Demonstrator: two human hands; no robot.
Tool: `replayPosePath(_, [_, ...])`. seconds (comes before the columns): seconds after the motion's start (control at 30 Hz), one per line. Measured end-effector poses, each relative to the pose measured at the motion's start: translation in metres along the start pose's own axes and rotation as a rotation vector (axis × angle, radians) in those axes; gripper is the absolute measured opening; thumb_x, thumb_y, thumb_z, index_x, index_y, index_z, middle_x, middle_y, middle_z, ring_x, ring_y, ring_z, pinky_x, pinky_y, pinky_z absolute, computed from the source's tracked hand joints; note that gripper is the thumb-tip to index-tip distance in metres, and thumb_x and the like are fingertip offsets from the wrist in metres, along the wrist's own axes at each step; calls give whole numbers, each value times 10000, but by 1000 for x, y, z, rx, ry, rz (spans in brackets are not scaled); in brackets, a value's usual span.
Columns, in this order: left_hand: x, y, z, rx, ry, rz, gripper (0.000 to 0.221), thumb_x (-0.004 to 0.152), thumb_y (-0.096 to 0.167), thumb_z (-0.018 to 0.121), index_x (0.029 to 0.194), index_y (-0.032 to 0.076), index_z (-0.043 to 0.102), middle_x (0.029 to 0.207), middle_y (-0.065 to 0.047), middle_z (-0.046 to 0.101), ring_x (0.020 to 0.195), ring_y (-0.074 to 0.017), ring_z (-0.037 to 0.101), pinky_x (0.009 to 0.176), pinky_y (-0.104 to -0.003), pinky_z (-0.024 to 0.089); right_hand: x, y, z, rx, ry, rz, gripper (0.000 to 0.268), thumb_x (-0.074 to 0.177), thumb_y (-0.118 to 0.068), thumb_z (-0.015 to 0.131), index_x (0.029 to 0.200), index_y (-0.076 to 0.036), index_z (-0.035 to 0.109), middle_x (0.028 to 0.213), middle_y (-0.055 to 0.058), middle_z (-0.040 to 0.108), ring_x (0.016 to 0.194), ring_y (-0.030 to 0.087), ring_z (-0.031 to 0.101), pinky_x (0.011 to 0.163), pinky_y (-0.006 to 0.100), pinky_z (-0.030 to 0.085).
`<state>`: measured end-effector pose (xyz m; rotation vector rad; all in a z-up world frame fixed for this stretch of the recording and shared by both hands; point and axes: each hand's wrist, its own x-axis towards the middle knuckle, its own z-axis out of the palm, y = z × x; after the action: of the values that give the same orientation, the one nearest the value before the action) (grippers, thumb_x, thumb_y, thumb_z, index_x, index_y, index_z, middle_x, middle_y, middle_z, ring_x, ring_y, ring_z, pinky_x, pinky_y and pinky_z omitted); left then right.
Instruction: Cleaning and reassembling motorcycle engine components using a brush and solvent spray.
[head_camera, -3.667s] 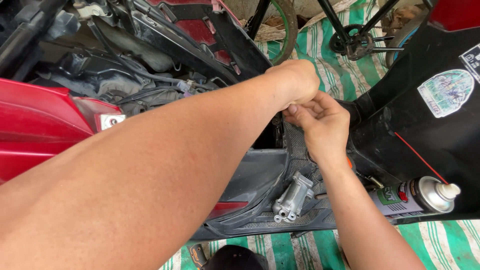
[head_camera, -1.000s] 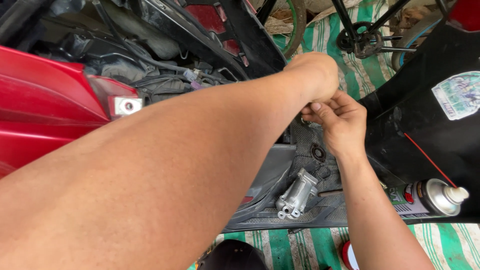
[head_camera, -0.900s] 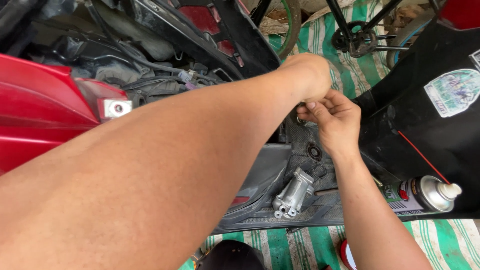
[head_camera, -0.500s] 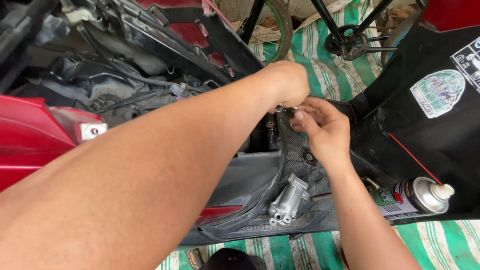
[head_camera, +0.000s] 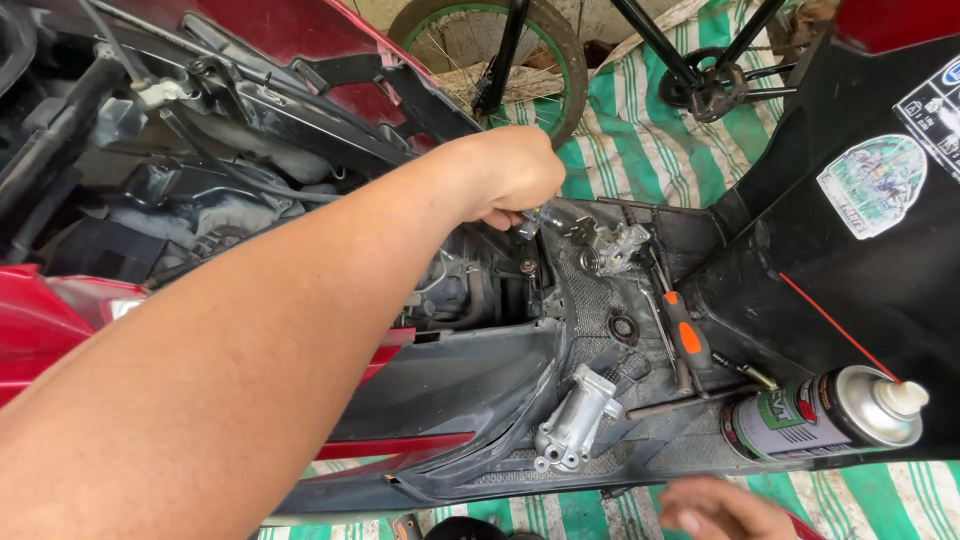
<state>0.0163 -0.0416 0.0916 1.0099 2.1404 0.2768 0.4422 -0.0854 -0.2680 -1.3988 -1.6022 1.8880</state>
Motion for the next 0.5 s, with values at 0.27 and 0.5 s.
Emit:
replayPosePath(0.27, [9, 4, -2, -201, 104, -29, 469, 1064, 148, 492, 1521, 139, 598, 1546, -52, 552, 1157, -267, 621, 780, -332, 650, 14, 39, -19, 247, -166, -306, 402, 782, 112, 916, 1182, 147, 908, 1047, 316, 995, 919, 417, 990, 907, 506, 759])
replayPosePath(0.5, [-17, 11, -14, -181, 173, -65, 507, 985, 43, 677, 1486, 95, 623, 1674, -57, 576, 1345, -242, 658, 968, -361, 664, 20, 55, 5, 314, -165, -186, 355, 773, 133, 932, 1126, 171, 926, 962, 336, 986, 866, 412, 949, 874, 480, 708])
